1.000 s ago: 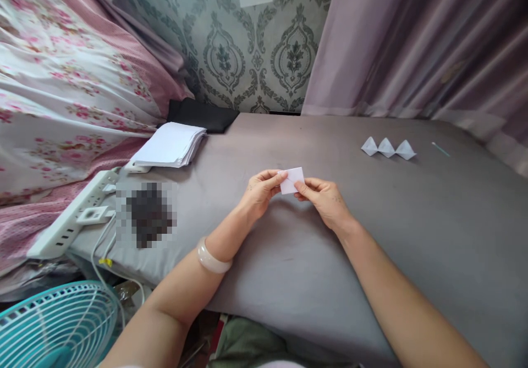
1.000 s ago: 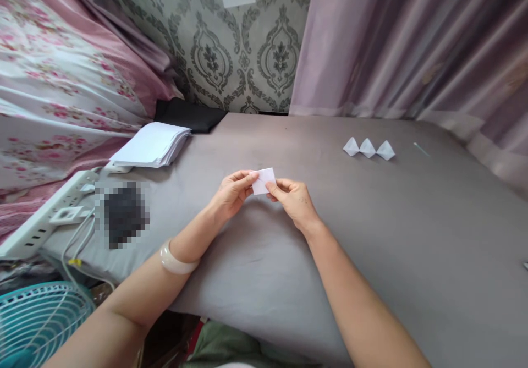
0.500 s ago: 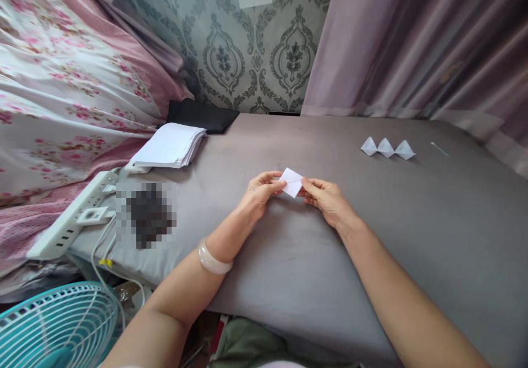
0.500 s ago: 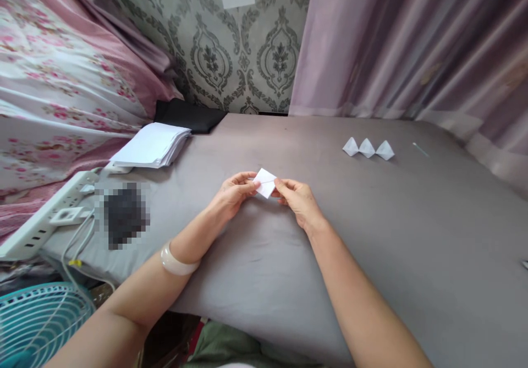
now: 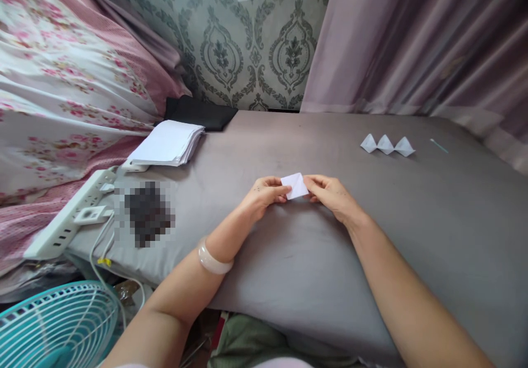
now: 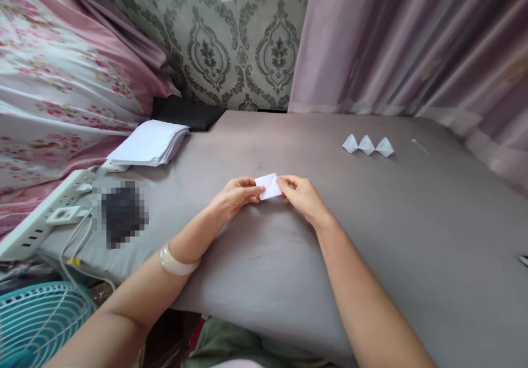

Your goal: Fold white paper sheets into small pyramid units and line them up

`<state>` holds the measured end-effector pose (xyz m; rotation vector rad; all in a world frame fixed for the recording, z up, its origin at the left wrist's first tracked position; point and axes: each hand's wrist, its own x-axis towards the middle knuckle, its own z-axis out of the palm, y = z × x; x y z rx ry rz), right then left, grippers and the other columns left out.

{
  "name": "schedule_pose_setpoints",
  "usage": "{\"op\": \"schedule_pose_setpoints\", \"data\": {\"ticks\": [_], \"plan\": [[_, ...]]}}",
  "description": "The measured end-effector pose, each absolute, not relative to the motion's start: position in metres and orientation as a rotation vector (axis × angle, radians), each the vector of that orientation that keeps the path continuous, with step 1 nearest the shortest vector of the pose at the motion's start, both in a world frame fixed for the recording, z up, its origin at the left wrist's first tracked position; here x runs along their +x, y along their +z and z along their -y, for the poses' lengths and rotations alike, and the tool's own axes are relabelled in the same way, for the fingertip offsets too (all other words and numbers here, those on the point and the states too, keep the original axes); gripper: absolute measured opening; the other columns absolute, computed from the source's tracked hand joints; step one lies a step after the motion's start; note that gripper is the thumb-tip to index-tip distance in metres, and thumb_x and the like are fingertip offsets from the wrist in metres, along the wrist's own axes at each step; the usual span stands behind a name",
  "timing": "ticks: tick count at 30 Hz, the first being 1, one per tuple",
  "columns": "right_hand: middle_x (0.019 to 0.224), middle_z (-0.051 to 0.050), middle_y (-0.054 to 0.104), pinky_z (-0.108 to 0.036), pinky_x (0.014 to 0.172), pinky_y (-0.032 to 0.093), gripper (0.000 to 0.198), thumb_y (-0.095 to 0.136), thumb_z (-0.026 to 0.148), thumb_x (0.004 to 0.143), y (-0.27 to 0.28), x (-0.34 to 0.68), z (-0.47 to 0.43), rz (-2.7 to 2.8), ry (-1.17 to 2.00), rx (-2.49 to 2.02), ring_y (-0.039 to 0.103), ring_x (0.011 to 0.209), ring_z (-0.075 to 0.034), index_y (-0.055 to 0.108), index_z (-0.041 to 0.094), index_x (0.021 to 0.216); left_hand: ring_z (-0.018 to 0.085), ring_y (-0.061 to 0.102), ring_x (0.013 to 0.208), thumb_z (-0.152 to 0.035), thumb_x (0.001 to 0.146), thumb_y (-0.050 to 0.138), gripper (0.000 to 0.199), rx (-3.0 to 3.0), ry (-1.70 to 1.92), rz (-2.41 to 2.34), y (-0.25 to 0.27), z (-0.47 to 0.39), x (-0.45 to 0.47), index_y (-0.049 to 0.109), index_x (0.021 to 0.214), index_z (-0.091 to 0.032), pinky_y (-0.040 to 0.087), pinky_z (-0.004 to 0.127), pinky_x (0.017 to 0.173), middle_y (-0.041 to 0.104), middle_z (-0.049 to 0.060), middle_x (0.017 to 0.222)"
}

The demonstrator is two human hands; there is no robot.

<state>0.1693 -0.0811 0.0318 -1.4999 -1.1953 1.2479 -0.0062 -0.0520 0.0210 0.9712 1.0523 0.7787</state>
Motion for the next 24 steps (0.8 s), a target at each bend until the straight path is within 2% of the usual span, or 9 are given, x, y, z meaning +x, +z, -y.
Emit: {"op": "schedule_pose_setpoints", "data": {"ticks": [4,7,10,12,16,18,21,24], "plan": [[0.070,-0.003,0.068,-0.024,0.057,0.045,0.018,0.064,0.029,0.077,0.022,0.164,0.079,1.194,1.183,-1.588,0.060,0.062,-0.012,0.066,0.015,0.088,0.008,0.060,0.055,-0.007,0.078,0.068,0.016,0.956,0.809,-1.109,0.016,0.051,-0.005,0.056,0.088,-0.009,0.051,0.023,0.062,0.064,0.002,0.066],[0.068,-0.003,0.068,-0.026,0.060,0.045,0.015,0.062,0.027,0.077,0.011,0.165,0.075,1.322,1.027,-1.631,0.059,0.061,-0.013,0.065,0.016,0.086,0.011,0.061,0.055,-0.010,0.084,0.061,0.017,1.112,0.805,-1.192,0.011,0.051,-0.006,0.052,0.099,-0.011,0.051,0.024,0.057,0.063,0.001,0.064],[0.067,0.000,0.068,-0.028,0.065,0.045,0.019,0.060,0.025,0.076,0.006,0.165,0.074,1.498,0.806,-1.719,0.060,0.062,-0.015,0.065,0.018,0.093,0.010,0.059,0.055,-0.016,0.085,0.058,0.011,1.387,0.751,-1.279,0.008,0.052,-0.007,0.056,0.096,-0.013,0.047,0.022,0.054,0.065,0.002,0.068],[0.068,0.000,0.068,-0.029,0.067,0.044,0.019,0.057,0.024,0.078,0.005,0.163,0.074,1.603,0.676,-1.767,0.061,0.064,-0.015,0.064,0.020,0.095,0.011,0.059,0.058,-0.019,0.084,0.059,0.010,1.577,0.707,-1.365,0.007,0.052,-0.008,0.059,0.093,-0.014,0.047,0.023,0.058,0.067,0.003,0.072],[0.084,-0.005,0.068,-0.030,0.070,0.045,0.017,0.052,0.024,0.084,0.003,0.159,0.076,1.785,0.420,-1.809,0.063,0.076,-0.018,0.065,0.021,0.093,0.015,0.060,0.070,-0.020,0.082,0.059,0.013,1.901,0.660,-1.517,0.007,0.051,-0.009,0.065,0.093,-0.015,0.048,0.029,0.070,0.067,0.004,0.075],[0.097,-0.009,0.065,-0.031,0.074,0.045,0.017,0.052,0.024,0.085,0.001,0.158,0.078,1.856,0.306,-1.794,0.063,0.085,-0.020,0.066,0.020,0.094,0.016,0.061,0.075,-0.020,0.083,0.057,0.017,2.046,0.663,-1.485,0.005,0.050,-0.011,0.066,0.097,-0.016,0.048,0.030,0.074,0.067,0.006,0.085],[0.107,-0.010,0.062,-0.031,0.079,0.046,0.021,0.048,0.021,0.088,0.001,0.158,0.081,1.976,0.279,-1.739,0.062,0.094,-0.021,0.067,0.020,0.097,0.016,0.061,0.078,-0.015,0.082,0.052,0.022,2.262,0.622,-1.298,0.006,0.048,-0.017,0.067,0.098,-0.017,0.049,0.029,0.075,0.064,0.008,0.098],[0.109,-0.009,0.062,-0.031,0.085,0.045,0.031,0.040,0.014,0.090,0.008,0.161,0.086,2.123,0.328,-1.699,0.060,0.100,-0.021,0.067,0.019,0.104,0.016,0.061,0.078,-0.013,0.079,0.053,0.026,2.353,0.529,-1.133,0.011,0.045,-0.024,0.068,0.100,-0.017,0.049,0.028,0.075,0.063,0.008,0.102]]}}
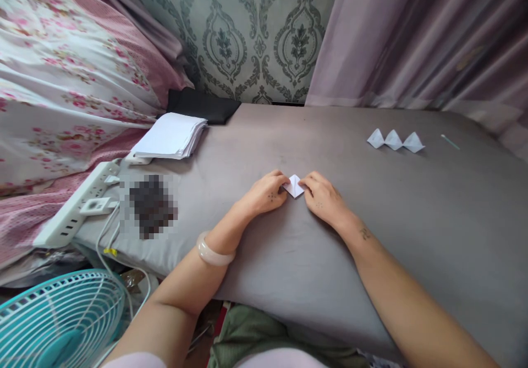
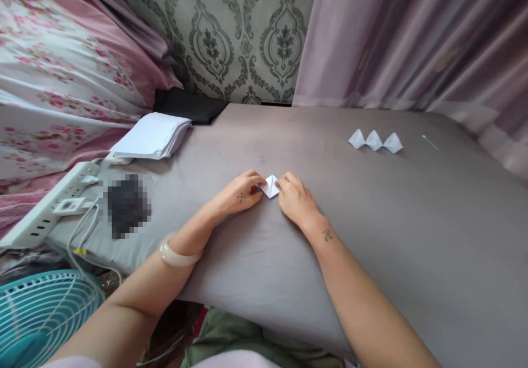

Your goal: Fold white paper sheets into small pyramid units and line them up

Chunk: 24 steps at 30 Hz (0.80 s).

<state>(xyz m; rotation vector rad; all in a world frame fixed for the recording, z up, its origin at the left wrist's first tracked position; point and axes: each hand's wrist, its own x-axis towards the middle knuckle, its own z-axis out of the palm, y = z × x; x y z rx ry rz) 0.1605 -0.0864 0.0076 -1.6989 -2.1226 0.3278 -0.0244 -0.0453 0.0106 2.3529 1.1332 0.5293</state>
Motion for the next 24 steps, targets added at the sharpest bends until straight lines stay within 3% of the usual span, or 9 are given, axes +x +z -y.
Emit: {"op": "schedule_pose_setpoints", "data": {"ticks": [6,11,24], "plan": [[0.111,-0.009,0.061,-0.032,0.085,0.045,0.034,0.041,0.013,0.088,0.022,0.163,0.096,2.278,0.323,-1.702,0.058,0.103,-0.022,0.068,0.019,0.108,0.016,0.063,0.082,-0.022,0.086,0.058,0.016,2.353,0.505,-1.004,0.014,0.037,-0.031,0.070,0.095,-0.017,0.049,0.028,0.079,0.065,0.007,0.103],[0.110,-0.009,0.062,-0.033,0.086,0.045,0.028,0.047,0.019,0.088,0.024,0.164,0.094,2.250,0.377,-1.706,0.059,0.102,-0.022,0.068,0.019,0.106,0.017,0.064,0.088,-0.027,0.093,0.052,0.022,2.413,0.518,-0.937,0.010,0.034,-0.033,0.071,0.093,-0.017,0.048,0.028,0.082,0.065,0.007,0.101],[0.096,-0.008,0.066,-0.032,0.084,0.044,0.024,0.050,0.030,0.091,0.006,0.169,0.080,1.933,0.414,-1.749,0.061,0.088,-0.019,0.072,0.020,0.087,0.016,0.058,0.075,-0.030,0.091,0.054,0.023,2.265,0.579,-1.349,0.007,0.037,-0.023,0.071,0.089,-0.015,0.047,0.028,0.075,0.064,0.008,0.083]]}}
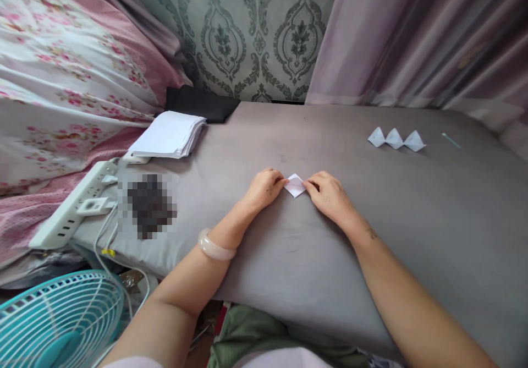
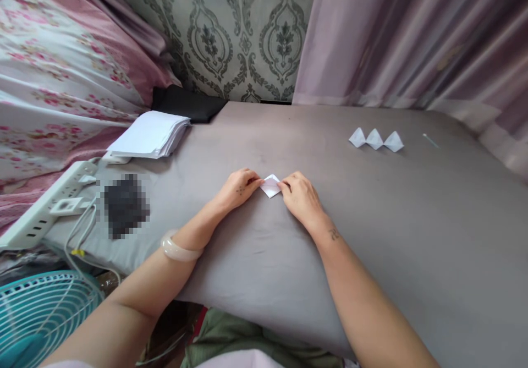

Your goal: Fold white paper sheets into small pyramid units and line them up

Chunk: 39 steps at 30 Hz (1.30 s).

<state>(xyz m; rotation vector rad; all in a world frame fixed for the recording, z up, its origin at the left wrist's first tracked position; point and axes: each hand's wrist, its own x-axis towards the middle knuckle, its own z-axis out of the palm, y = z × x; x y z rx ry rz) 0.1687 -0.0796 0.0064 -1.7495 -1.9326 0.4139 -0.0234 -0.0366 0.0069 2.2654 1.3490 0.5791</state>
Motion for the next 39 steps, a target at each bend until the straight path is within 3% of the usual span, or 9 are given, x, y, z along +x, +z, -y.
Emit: {"op": "schedule_pose_setpoints", "data": {"ticks": [19,25,31,34,39], "plan": [[0.087,-0.007,0.060,-0.034,0.080,0.046,0.021,0.062,0.037,0.079,-0.006,0.169,0.065,1.739,0.347,-1.912,0.058,0.080,-0.019,0.063,0.020,0.069,0.019,0.056,0.083,-0.029,0.086,0.058,0.016,2.047,0.552,-1.586,0.002,0.035,-0.011,0.065,0.084,-0.014,0.049,0.036,0.083,0.056,0.009,0.091],[0.087,-0.004,0.062,-0.033,0.076,0.047,0.018,0.068,0.038,0.072,0.000,0.177,0.063,1.625,0.577,-1.893,0.058,0.073,-0.016,0.067,0.020,0.073,0.021,0.055,0.099,-0.019,0.089,0.049,0.028,2.223,0.576,-1.418,0.003,0.038,-0.011,0.056,0.116,-0.023,0.048,0.035,0.085,0.055,0.009,0.109],[0.069,-0.001,0.064,-0.026,0.056,0.045,0.027,0.060,0.035,0.077,0.008,0.184,0.067,1.315,0.992,-1.717,0.053,0.056,-0.012,0.070,0.017,0.094,0.022,0.055,0.105,-0.015,0.092,0.037,0.037,2.454,0.516,-1.204,0.000,0.036,-0.014,0.060,0.121,-0.021,0.046,0.035,0.092,0.058,0.010,0.108],[0.072,-0.003,0.067,-0.028,0.061,0.047,0.026,0.061,0.037,0.077,0.006,0.182,0.068,1.343,0.943,-1.714,0.057,0.061,-0.013,0.071,0.016,0.090,0.022,0.056,0.104,-0.015,0.092,0.036,0.038,2.468,0.534,-1.197,-0.002,0.036,-0.015,0.061,0.121,-0.020,0.047,0.034,0.091,0.059,0.010,0.107],[0.082,-0.004,0.068,-0.032,0.075,0.047,0.018,0.063,0.035,0.077,-0.001,0.174,0.065,1.632,0.598,-1.787,0.060,0.074,-0.017,0.073,0.021,0.081,0.019,0.059,0.096,-0.014,0.089,0.041,0.036,2.360,0.633,-1.197,-0.004,0.034,-0.015,0.065,0.116,-0.019,0.047,0.031,0.087,0.062,0.009,0.102]]}}
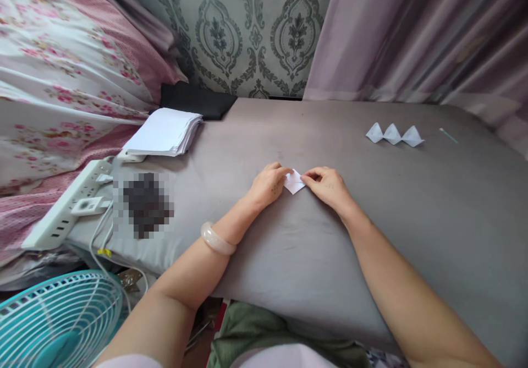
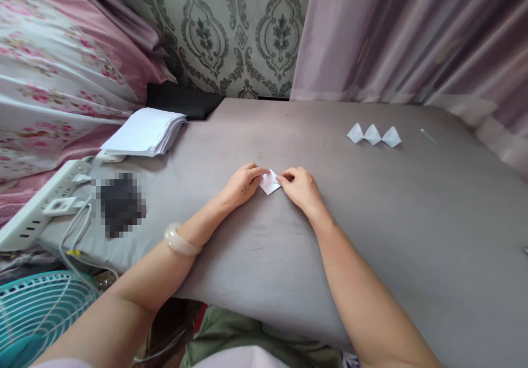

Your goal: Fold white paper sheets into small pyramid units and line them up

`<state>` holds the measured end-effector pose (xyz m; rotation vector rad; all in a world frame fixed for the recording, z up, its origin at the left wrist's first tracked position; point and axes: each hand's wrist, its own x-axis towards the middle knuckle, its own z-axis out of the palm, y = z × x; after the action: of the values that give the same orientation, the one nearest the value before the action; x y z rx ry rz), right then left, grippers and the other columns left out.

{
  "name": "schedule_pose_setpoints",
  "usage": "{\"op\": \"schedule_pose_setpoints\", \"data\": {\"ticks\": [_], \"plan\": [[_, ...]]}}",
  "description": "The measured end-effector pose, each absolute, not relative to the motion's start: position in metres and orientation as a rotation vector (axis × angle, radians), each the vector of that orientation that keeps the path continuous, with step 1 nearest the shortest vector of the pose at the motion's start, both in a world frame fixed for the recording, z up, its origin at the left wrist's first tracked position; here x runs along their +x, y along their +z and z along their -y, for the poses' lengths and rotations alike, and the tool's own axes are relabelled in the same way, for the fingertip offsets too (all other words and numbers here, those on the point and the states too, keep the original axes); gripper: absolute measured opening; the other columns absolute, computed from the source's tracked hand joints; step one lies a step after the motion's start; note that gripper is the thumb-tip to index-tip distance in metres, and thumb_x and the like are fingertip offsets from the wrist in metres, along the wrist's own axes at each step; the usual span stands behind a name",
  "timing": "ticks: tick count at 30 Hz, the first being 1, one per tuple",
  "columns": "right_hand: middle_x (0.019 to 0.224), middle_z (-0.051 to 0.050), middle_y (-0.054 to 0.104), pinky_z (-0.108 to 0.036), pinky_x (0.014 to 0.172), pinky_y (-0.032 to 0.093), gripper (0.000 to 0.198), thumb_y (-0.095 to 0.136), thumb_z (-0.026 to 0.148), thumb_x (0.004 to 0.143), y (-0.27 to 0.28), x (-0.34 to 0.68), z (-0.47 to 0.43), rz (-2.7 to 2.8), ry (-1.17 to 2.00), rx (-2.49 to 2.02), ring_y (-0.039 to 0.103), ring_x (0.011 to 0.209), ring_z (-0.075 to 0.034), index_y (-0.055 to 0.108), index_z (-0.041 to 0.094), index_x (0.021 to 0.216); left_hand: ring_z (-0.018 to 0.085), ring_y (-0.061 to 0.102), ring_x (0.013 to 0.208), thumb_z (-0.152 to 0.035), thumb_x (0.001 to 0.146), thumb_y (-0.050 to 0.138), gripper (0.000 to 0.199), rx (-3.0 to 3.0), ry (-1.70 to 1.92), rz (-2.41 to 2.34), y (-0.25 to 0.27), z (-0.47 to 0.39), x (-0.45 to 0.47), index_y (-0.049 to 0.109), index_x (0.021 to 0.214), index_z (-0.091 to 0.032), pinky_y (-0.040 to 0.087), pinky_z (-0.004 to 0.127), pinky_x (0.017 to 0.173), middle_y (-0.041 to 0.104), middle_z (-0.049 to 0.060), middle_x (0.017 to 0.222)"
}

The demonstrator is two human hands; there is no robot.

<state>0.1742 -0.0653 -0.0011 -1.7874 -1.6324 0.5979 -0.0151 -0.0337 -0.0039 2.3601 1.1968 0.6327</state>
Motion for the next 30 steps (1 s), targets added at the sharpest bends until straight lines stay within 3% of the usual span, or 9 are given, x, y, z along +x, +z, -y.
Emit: {"op": "schedule_pose_setpoints", "data": {"ticks": [6,12,17,22,30], "plan": [[0.087,-0.002,0.067,-0.031,0.075,0.047,0.014,0.064,0.029,0.076,-0.005,0.173,0.067,1.692,0.578,-1.710,0.060,0.072,-0.015,0.071,0.022,0.086,0.013,0.056,0.074,-0.015,0.083,0.053,0.025,2.088,0.662,-1.235,0.006,0.034,-0.018,0.068,0.103,-0.016,0.048,0.027,0.076,0.064,0.004,0.085],[0.088,-0.002,0.065,-0.029,0.072,0.045,0.009,0.062,0.026,0.081,0.003,0.175,0.075,1.877,0.547,-1.684,0.059,0.074,-0.015,0.070,0.023,0.083,0.015,0.058,0.081,-0.014,0.085,0.053,0.014,2.318,0.631,-1.160,0.007,0.037,-0.022,0.068,0.085,-0.016,0.047,0.028,0.078,0.062,0.006,0.091],[0.096,-0.005,0.066,-0.030,0.077,0.044,0.016,0.056,0.027,0.088,0.012,0.173,0.083,2.085,0.426,-1.712,0.061,0.084,-0.018,0.072,0.023,0.091,0.019,0.060,0.092,-0.019,0.094,0.043,0.025,2.531,0.518,-1.050,0.008,0.041,-0.025,0.067,0.090,-0.016,0.048,0.030,0.084,0.063,0.009,0.098],[0.101,-0.006,0.067,-0.030,0.075,0.043,0.019,0.056,0.029,0.090,0.020,0.169,0.090,2.138,0.366,-1.795,0.062,0.085,-0.019,0.071,0.025,0.101,0.022,0.061,0.096,-0.023,0.095,0.043,0.025,2.590,0.414,-1.106,0.014,0.046,-0.025,0.067,0.099,-0.017,0.049,0.032,0.083,0.065,0.010,0.101],[0.104,-0.004,0.066,-0.029,0.073,0.042,0.026,0.049,0.035,0.094,0.023,0.167,0.089,2.029,0.497,-1.852,0.063,0.091,-0.019,0.072,0.026,0.098,0.017,0.061,0.083,-0.027,0.092,0.053,0.022,2.295,0.576,-1.169,0.008,0.041,-0.025,0.071,0.088,-0.016,0.048,0.028,0.078,0.065,0.007,0.091]]}}
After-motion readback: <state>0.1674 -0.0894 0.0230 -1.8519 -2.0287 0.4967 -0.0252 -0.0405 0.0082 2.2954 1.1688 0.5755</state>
